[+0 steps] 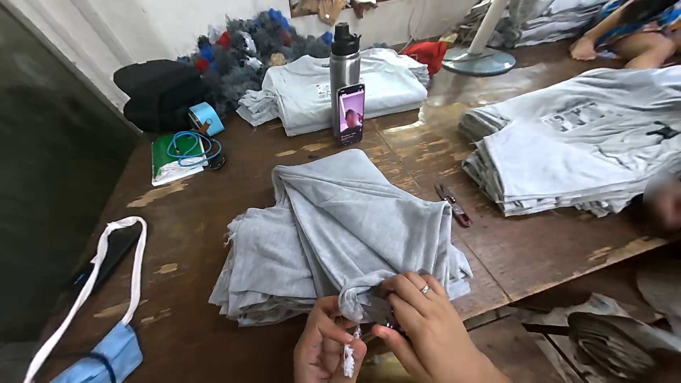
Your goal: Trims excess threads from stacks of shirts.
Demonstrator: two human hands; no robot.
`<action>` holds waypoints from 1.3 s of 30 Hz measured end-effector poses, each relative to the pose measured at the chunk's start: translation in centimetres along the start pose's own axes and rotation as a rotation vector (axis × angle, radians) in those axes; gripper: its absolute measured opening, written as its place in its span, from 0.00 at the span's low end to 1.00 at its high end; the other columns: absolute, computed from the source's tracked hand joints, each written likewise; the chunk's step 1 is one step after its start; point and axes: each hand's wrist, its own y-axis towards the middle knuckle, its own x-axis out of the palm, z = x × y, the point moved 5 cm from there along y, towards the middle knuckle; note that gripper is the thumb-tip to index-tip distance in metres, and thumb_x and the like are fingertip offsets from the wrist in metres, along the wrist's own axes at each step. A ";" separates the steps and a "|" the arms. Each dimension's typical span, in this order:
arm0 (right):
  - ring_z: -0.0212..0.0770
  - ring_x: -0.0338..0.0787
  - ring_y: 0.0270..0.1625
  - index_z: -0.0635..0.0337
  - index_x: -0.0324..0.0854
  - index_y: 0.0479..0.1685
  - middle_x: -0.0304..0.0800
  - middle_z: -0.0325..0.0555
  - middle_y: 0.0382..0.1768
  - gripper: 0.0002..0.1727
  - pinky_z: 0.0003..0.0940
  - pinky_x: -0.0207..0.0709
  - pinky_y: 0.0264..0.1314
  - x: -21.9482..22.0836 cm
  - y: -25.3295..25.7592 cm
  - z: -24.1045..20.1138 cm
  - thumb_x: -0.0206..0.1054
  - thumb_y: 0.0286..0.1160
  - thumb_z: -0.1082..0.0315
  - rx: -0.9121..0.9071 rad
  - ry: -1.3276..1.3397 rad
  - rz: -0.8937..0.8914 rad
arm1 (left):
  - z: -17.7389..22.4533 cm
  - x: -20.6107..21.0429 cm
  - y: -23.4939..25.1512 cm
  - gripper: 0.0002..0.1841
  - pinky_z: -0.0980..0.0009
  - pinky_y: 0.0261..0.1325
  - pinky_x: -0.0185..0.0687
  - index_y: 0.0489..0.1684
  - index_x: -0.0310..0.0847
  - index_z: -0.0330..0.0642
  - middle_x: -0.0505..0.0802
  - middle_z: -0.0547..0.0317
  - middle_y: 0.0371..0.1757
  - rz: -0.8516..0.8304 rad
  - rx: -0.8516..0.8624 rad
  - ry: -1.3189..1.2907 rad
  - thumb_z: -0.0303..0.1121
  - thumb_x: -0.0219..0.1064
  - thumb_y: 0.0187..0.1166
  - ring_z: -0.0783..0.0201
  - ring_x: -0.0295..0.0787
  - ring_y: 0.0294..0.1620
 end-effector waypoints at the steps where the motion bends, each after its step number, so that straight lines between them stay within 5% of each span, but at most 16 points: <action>1: 0.43 0.83 0.46 0.50 0.77 0.29 0.87 0.44 0.42 0.32 0.39 0.70 0.50 -0.1 0.0 0.1 0.39 0.91 0.38 -0.002 0.011 -0.002 | 0.0 -0.1 0.0 0.06 0.75 0.70 0.81 0.50 0.90 0.58 0.87 0.72 0.66 0.000 0.003 -0.015 0.39 0.71 0.81 0.74 0.83 0.68; 6: 0.44 0.83 0.48 0.50 0.78 0.29 0.87 0.43 0.45 0.28 0.40 0.72 0.52 -0.1 -0.5 0.4 0.47 0.89 0.40 -0.029 0.020 -0.052 | 0.1 -0.5 0.1 0.07 0.73 0.71 0.80 0.51 0.90 0.60 0.87 0.73 0.68 -0.026 -0.009 -0.072 0.41 0.70 0.82 0.73 0.82 0.70; 15: 0.43 0.81 0.45 0.48 0.77 0.26 0.86 0.41 0.42 0.32 0.40 0.67 0.48 0.6 0.4 -0.2 0.38 0.92 0.41 -0.047 -0.031 -0.052 | 0.0 -0.3 -0.3 0.06 0.76 0.70 0.80 0.50 0.90 0.59 0.88 0.74 0.66 -0.014 0.016 0.001 0.39 0.70 0.81 0.75 0.83 0.68; 20: 0.43 0.84 0.45 0.52 0.77 0.33 0.86 0.45 0.43 0.27 0.38 0.74 0.48 -0.7 0.7 0.8 0.50 0.89 0.40 -0.001 0.115 0.009 | -0.3 -0.7 0.0 0.02 0.85 0.49 0.86 0.44 0.85 0.59 0.92 0.76 0.51 0.233 -0.013 0.118 0.38 0.70 0.81 0.82 0.89 0.49; 23: 0.43 0.85 0.45 0.52 0.78 0.36 0.86 0.46 0.43 0.15 0.38 0.77 0.46 -0.5 1.0 2.2 0.62 0.81 0.51 -0.016 0.092 0.022 | 0.1 -0.5 0.1 0.05 0.87 0.49 0.86 0.45 0.84 0.58 0.92 0.76 0.51 0.231 0.049 0.183 0.33 0.70 0.81 0.84 0.89 0.49; 25: 0.42 0.86 0.46 0.53 0.76 0.37 0.86 0.46 0.44 0.06 0.35 0.79 0.48 -0.7 0.9 3.0 0.62 0.76 0.62 -0.051 0.182 0.049 | 0.7 -0.3 -0.1 0.08 0.88 0.52 0.85 0.48 0.84 0.56 0.90 0.77 0.52 0.169 0.139 0.291 0.29 0.70 0.80 0.85 0.87 0.51; 29: 0.33 0.87 0.49 0.52 0.67 0.38 0.89 0.42 0.45 0.05 0.24 0.78 0.53 -2.6 0.3 4.2 0.60 0.75 0.69 -0.073 0.534 0.155 | 0.9 -1.2 -0.5 0.07 0.80 0.60 0.86 0.46 0.82 0.49 0.91 0.70 0.52 0.009 0.330 0.554 0.27 0.69 0.77 0.77 0.88 0.57; 32: 0.33 0.85 0.42 0.52 0.69 0.39 0.87 0.40 0.37 0.03 0.25 0.76 0.48 -2.4 -0.3 4.8 0.58 0.77 0.65 -0.044 0.475 0.104 | 1.0 -1.4 -0.4 0.08 0.79 0.61 0.85 0.40 0.82 0.46 0.92 0.67 0.47 -0.081 0.327 0.580 0.23 0.71 0.71 0.74 0.89 0.54; 36: 0.41 0.81 0.41 0.51 0.75 0.37 0.83 0.41 0.35 0.11 0.35 0.73 0.46 -1.3 -1.2 3.9 0.51 0.79 0.58 -0.057 0.239 -0.048 | 0.9 -1.8 -0.5 0.06 0.79 0.60 0.86 0.41 0.81 0.45 0.92 0.66 0.47 -0.156 0.245 0.521 0.24 0.70 0.75 0.74 0.90 0.53; 39: 0.44 0.79 0.43 0.47 0.73 0.34 0.80 0.41 0.38 0.21 0.40 0.69 0.47 -0.6 -1.6 2.8 0.50 0.84 0.42 -0.098 0.061 -0.107 | 0.5 -2.1 -0.8 0.06 0.79 0.58 0.87 0.46 0.80 0.46 0.92 0.66 0.48 -0.163 0.172 0.420 0.25 0.66 0.78 0.74 0.91 0.53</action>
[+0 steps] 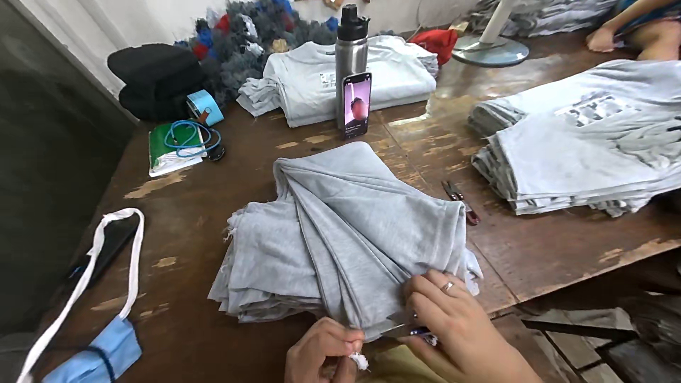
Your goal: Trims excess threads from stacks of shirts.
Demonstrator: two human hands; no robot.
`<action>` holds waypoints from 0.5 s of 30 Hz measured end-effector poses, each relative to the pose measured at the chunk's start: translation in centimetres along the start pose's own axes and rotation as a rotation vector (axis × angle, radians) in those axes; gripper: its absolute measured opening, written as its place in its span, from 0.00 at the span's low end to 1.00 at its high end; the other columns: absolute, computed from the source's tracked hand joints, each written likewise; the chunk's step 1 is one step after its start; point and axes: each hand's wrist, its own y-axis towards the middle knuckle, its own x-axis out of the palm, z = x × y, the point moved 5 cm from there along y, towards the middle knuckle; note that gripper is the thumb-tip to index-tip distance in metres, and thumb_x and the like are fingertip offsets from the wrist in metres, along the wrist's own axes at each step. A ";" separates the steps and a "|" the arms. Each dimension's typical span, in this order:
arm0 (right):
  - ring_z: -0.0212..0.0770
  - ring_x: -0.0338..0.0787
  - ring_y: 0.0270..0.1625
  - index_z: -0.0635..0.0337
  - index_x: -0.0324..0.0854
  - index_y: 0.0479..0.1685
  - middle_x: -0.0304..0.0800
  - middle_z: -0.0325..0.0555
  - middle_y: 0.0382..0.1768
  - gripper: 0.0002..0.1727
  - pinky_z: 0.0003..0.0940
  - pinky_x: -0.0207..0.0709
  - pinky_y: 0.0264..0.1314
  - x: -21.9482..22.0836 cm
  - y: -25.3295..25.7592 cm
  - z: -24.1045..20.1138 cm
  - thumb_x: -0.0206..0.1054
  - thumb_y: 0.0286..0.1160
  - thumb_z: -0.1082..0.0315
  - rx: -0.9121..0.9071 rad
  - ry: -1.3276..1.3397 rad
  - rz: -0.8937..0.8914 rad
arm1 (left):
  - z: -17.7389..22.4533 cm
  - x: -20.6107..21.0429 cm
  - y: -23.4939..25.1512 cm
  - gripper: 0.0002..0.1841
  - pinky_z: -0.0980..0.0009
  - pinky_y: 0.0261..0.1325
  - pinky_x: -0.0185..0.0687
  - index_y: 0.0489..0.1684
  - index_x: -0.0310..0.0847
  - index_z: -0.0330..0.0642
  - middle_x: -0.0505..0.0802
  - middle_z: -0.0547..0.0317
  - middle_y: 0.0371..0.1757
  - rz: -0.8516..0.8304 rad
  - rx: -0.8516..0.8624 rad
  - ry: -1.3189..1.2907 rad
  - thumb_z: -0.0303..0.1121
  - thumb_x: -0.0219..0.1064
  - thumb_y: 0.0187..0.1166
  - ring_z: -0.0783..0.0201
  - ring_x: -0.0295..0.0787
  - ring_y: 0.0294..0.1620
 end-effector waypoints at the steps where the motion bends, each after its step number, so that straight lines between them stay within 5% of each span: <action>1: 0.45 0.78 0.43 0.47 0.74 0.34 0.80 0.41 0.38 0.27 0.41 0.68 0.47 0.2 0.0 -0.2 0.47 0.86 0.35 -0.014 -0.045 -0.010 | -0.1 0.0 -0.1 0.07 0.79 0.56 0.88 0.47 0.80 0.48 0.92 0.67 0.48 0.014 -0.026 -0.041 0.25 0.66 0.79 0.75 0.91 0.52; 5: 0.45 0.77 0.43 0.45 0.76 0.32 0.79 0.40 0.39 0.33 0.41 0.66 0.47 0.4 -0.2 -0.6 0.39 0.86 0.30 -0.067 -0.152 -0.065 | -0.2 0.1 -0.1 0.08 0.80 0.56 0.87 0.50 0.81 0.51 0.90 0.70 0.49 0.045 -0.057 -0.080 0.26 0.66 0.80 0.77 0.90 0.53; 15: 0.44 0.77 0.44 0.44 0.78 0.29 0.80 0.39 0.40 0.30 0.41 0.65 0.49 0.8 -0.3 -0.9 0.40 0.89 0.37 -0.040 -0.204 -0.074 | -0.1 0.3 0.0 0.06 0.87 0.46 0.83 0.49 0.79 0.52 0.90 0.70 0.50 0.038 -0.084 -0.060 0.30 0.65 0.81 0.81 0.88 0.48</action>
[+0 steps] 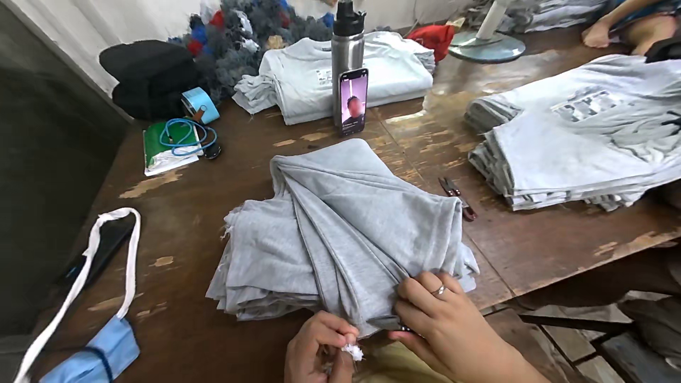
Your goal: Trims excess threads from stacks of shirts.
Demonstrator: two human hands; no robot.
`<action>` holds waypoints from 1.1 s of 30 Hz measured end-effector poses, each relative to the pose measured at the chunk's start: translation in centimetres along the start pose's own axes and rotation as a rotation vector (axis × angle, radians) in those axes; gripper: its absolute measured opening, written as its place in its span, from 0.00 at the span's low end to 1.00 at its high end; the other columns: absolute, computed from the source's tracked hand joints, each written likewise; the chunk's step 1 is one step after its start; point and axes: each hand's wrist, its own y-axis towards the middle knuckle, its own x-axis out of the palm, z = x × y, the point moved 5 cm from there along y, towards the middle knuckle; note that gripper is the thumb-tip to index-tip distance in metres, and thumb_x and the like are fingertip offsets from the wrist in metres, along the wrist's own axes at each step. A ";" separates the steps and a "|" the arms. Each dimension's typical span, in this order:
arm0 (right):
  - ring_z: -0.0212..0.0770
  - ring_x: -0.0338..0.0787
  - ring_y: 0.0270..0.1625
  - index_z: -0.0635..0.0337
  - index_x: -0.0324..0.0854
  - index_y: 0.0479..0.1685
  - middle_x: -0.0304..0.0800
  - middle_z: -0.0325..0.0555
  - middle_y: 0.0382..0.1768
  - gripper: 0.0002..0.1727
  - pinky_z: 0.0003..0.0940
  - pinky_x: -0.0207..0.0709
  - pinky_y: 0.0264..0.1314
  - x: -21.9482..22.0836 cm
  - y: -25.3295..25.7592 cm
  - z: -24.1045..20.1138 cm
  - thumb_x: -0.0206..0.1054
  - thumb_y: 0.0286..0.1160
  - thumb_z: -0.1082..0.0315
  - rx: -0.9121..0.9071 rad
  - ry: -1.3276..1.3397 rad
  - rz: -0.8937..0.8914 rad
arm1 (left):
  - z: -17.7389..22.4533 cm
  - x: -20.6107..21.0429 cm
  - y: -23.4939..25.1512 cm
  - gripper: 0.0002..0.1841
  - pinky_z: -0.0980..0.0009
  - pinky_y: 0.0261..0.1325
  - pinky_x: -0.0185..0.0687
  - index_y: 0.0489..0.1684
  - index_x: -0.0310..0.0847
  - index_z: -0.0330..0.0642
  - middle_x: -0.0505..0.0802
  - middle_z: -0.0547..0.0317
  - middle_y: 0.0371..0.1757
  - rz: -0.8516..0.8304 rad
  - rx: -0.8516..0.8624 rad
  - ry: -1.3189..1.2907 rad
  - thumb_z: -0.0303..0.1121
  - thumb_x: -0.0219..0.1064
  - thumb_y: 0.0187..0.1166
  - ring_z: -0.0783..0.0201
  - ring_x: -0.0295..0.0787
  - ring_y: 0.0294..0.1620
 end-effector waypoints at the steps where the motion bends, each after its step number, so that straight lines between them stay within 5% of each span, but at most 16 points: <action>1: 0.44 0.77 0.44 0.44 0.79 0.30 0.80 0.39 0.40 0.30 0.41 0.65 0.49 0.0 0.0 0.0 0.41 0.89 0.36 -0.003 0.002 -0.007 | 0.0 0.0 0.0 0.06 0.88 0.46 0.83 0.49 0.78 0.52 0.90 0.70 0.51 -0.003 -0.003 -0.007 0.30 0.64 0.82 0.81 0.87 0.48; 5: 0.44 0.77 0.44 0.44 0.78 0.28 0.80 0.39 0.40 0.30 0.41 0.65 0.48 -0.1 0.1 -0.2 0.42 0.88 0.36 0.011 -0.019 -0.009 | -0.2 0.3 -0.1 0.06 0.89 0.45 0.81 0.49 0.77 0.52 0.90 0.69 0.50 -0.020 -0.014 -0.031 0.29 0.64 0.82 0.81 0.87 0.48; 11: 0.44 0.77 0.44 0.44 0.77 0.27 0.79 0.39 0.38 0.31 0.41 0.64 0.48 0.1 0.2 -0.2 0.40 0.89 0.36 0.042 0.016 0.045 | 0.4 0.4 0.2 0.03 0.81 0.56 0.83 0.47 0.78 0.51 0.89 0.68 0.46 -0.108 0.053 -0.154 0.34 0.66 0.84 0.77 0.87 0.50; 13: 0.44 0.78 0.46 0.47 0.75 0.28 0.80 0.42 0.40 0.31 0.41 0.66 0.51 -0.6 0.0 0.6 0.42 0.88 0.34 0.062 0.185 0.054 | 1.3 0.5 0.1 0.04 0.75 0.64 0.78 0.40 0.79 0.47 0.90 0.65 0.41 -0.280 0.066 -0.205 0.35 0.66 0.84 0.72 0.86 0.51; 15: 0.44 0.79 0.47 0.50 0.74 0.27 0.79 0.44 0.39 0.31 0.40 0.70 0.53 -1.3 -0.1 1.6 0.48 0.87 0.34 0.085 0.358 0.067 | 2.2 0.5 -0.7 0.08 0.67 0.69 0.77 0.35 0.86 0.40 0.94 0.57 0.42 -0.546 -0.004 0.064 0.33 0.66 0.81 0.63 0.88 0.55; 18: 0.40 0.77 0.44 0.53 0.71 0.25 0.76 0.45 0.37 0.30 0.35 0.71 0.51 -1.8 0.0 2.6 0.56 0.85 0.36 0.115 0.471 0.103 | 2.6 0.5 -1.9 0.10 0.49 0.62 0.85 0.51 0.93 0.43 0.94 0.52 0.59 -0.779 -0.146 0.461 0.29 0.67 0.79 0.50 0.90 0.64; 22: 0.37 0.74 0.46 0.53 0.72 0.29 0.73 0.43 0.40 0.29 0.30 0.68 0.50 -1.9 0.5 2.5 0.64 0.78 0.34 0.141 0.428 0.141 | 3.6 -0.5 -0.3 0.09 0.71 0.66 0.83 0.43 0.92 0.37 0.95 0.51 0.49 -0.432 -0.059 0.411 0.24 0.64 0.80 0.61 0.91 0.57; 24: 0.38 0.74 0.49 0.52 0.73 0.32 0.74 0.42 0.41 0.29 0.30 0.68 0.53 -1.9 0.6 2.1 0.67 0.73 0.33 0.153 0.371 0.150 | 3.4 -0.7 0.1 0.09 0.75 0.62 0.85 0.49 0.90 0.37 0.94 0.51 0.49 -0.240 -0.064 0.476 0.32 0.71 0.79 0.67 0.91 0.56; 26: 0.39 0.74 0.47 0.52 0.74 0.33 0.74 0.42 0.40 0.28 0.31 0.69 0.52 -1.7 0.8 1.9 0.69 0.71 0.34 0.162 0.314 0.153 | 2.1 -0.3 0.5 0.20 0.77 0.56 0.85 0.58 0.87 0.37 0.95 0.52 0.49 -0.094 -0.038 0.601 0.41 0.76 0.75 0.68 0.90 0.52; 28: 0.40 0.75 0.44 0.53 0.75 0.32 0.75 0.42 0.37 0.27 0.32 0.69 0.48 -1.6 1.0 2.0 0.70 0.71 0.36 0.166 0.281 0.158 | 0.5 0.3 0.5 0.21 0.80 0.55 0.83 0.59 0.88 0.38 0.96 0.59 0.42 0.028 0.033 0.674 0.39 0.76 0.72 0.71 0.89 0.47; 31: 0.39 0.75 0.44 0.53 0.75 0.31 0.75 0.43 0.37 0.23 0.29 0.69 0.49 -1.6 0.8 2.4 0.72 0.70 0.43 0.175 0.309 0.146 | -0.1 0.2 0.0 0.13 0.85 0.54 0.82 0.51 0.88 0.42 0.95 0.67 0.35 0.081 0.047 0.533 0.34 0.76 0.72 0.78 0.89 0.44; 33: 0.38 0.74 0.46 0.53 0.75 0.32 0.75 0.42 0.37 0.18 0.27 0.68 0.50 -1.8 0.8 2.5 0.72 0.70 0.49 0.172 0.346 0.144 | 0.6 -0.7 -0.3 0.08 0.84 0.52 0.85 0.45 0.87 0.45 0.94 0.68 0.36 -0.045 0.012 0.380 0.37 0.75 0.76 0.79 0.89 0.44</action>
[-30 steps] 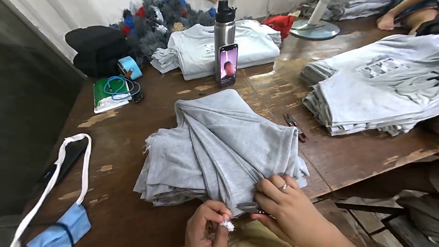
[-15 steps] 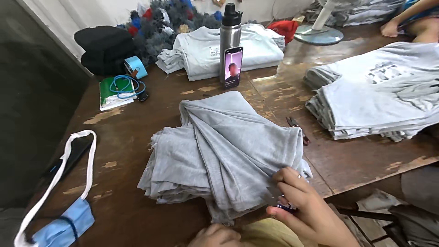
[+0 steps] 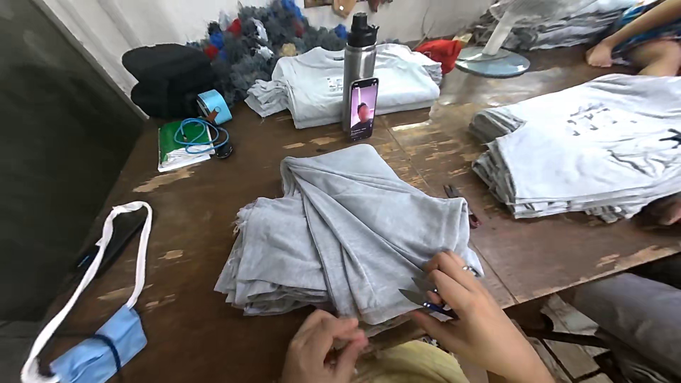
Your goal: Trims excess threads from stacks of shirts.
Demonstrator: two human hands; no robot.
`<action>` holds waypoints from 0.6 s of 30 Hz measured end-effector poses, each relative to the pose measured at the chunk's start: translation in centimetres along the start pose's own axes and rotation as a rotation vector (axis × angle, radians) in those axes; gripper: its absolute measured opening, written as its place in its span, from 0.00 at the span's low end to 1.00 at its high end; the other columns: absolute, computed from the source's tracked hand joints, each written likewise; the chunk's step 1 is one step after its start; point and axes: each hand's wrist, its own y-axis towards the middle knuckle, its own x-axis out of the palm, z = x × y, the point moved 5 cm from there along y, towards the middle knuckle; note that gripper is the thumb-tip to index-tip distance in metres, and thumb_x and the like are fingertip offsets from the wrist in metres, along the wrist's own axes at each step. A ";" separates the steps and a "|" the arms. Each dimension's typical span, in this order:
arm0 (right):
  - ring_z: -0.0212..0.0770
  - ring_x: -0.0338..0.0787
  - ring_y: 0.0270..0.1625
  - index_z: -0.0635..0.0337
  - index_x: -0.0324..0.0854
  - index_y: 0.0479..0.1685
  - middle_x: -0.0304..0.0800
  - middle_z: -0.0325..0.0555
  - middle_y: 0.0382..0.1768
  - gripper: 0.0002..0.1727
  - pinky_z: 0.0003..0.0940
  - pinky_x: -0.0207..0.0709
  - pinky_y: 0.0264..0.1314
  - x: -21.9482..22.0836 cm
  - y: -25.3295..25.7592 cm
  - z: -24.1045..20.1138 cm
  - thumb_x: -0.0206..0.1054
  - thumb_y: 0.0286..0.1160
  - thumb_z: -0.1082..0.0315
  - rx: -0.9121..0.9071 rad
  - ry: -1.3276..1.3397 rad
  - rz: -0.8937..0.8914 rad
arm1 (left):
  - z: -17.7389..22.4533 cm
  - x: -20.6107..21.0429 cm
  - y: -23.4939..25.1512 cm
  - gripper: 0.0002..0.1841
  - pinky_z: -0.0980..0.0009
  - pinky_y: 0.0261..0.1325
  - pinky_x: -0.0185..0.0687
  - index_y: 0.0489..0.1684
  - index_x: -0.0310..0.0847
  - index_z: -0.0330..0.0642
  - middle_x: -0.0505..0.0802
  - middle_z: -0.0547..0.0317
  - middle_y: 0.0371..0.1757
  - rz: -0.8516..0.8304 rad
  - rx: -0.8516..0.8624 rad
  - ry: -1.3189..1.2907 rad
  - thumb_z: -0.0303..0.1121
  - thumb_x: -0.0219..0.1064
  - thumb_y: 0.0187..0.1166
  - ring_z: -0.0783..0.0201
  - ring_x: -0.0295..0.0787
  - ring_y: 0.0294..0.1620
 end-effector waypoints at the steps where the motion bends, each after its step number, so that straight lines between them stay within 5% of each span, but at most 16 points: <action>1: 0.38 0.74 0.47 0.53 0.74 0.33 0.75 0.42 0.38 0.17 0.27 0.67 0.52 0.0 0.1 -0.1 0.71 0.70 0.51 -0.011 0.011 0.010 | 0.3 -0.6 -0.1 0.07 0.82 0.53 0.85 0.40 0.88 0.45 0.93 0.66 0.36 -0.119 0.016 -0.084 0.38 0.74 0.78 0.77 0.89 0.44; 5: 0.41 0.77 0.59 0.48 0.73 0.35 0.86 0.41 0.51 0.08 0.37 0.61 0.68 0.9 0.7 -2.2 0.64 0.76 0.58 -0.122 -0.014 0.068 | 1.2 -0.9 -0.6 0.17 0.70 0.60 0.82 0.43 0.93 0.42 0.95 0.56 0.36 -0.526 0.114 -0.223 0.46 0.67 0.84 0.66 0.91 0.45; 10: 0.38 0.86 0.52 0.50 0.80 0.39 0.91 0.40 0.45 0.06 0.37 0.73 0.59 -0.4 3.5 -1.4 0.63 0.80 0.60 -0.170 0.108 0.080 | 0.5 0.5 0.2 0.17 0.74 0.69 0.73 0.47 0.92 0.53 0.93 0.66 0.46 -0.092 0.118 0.202 0.54 0.67 0.81 0.69 0.83 0.59; 12: 0.33 0.86 0.42 0.56 0.81 0.38 0.90 0.44 0.41 0.08 0.31 0.80 0.50 -3.8 4.4 1.8 0.65 0.79 0.61 -0.045 0.052 0.286 | -0.1 1.2 0.2 0.15 0.75 0.72 0.68 0.53 0.89 0.58 0.88 0.65 0.54 0.015 0.107 0.301 0.53 0.71 0.78 0.69 0.78 0.64; 14: 0.30 0.81 0.32 0.62 0.75 0.33 0.84 0.46 0.35 0.12 0.24 0.76 0.34 -7.2 4.4 4.1 0.67 0.80 0.64 0.040 -0.056 0.520 | -0.8 1.7 0.0 0.11 0.78 0.71 0.66 0.53 0.87 0.57 0.82 0.61 0.54 0.107 0.089 0.331 0.44 0.73 0.77 0.69 0.75 0.62; 16: 0.30 0.79 0.33 0.63 0.72 0.32 0.81 0.47 0.35 0.13 0.23 0.73 0.34 -8.5 3.7 3.6 0.66 0.81 0.64 0.071 -0.096 0.575 | -1.2 1.7 0.0 0.08 0.86 0.65 0.71 0.49 0.88 0.53 0.80 0.60 0.51 0.207 0.086 0.281 0.35 0.71 0.76 0.75 0.77 0.57; 18: 0.28 0.84 0.40 0.56 0.73 0.35 0.84 0.42 0.41 0.13 0.20 0.78 0.41 -7.1 2.7 1.0 0.66 0.83 0.59 0.042 -0.015 0.425 | -1.0 1.5 0.1 0.05 0.90 0.61 0.73 0.45 0.87 0.49 0.80 0.61 0.49 0.259 0.101 0.201 0.36 0.68 0.80 0.80 0.78 0.53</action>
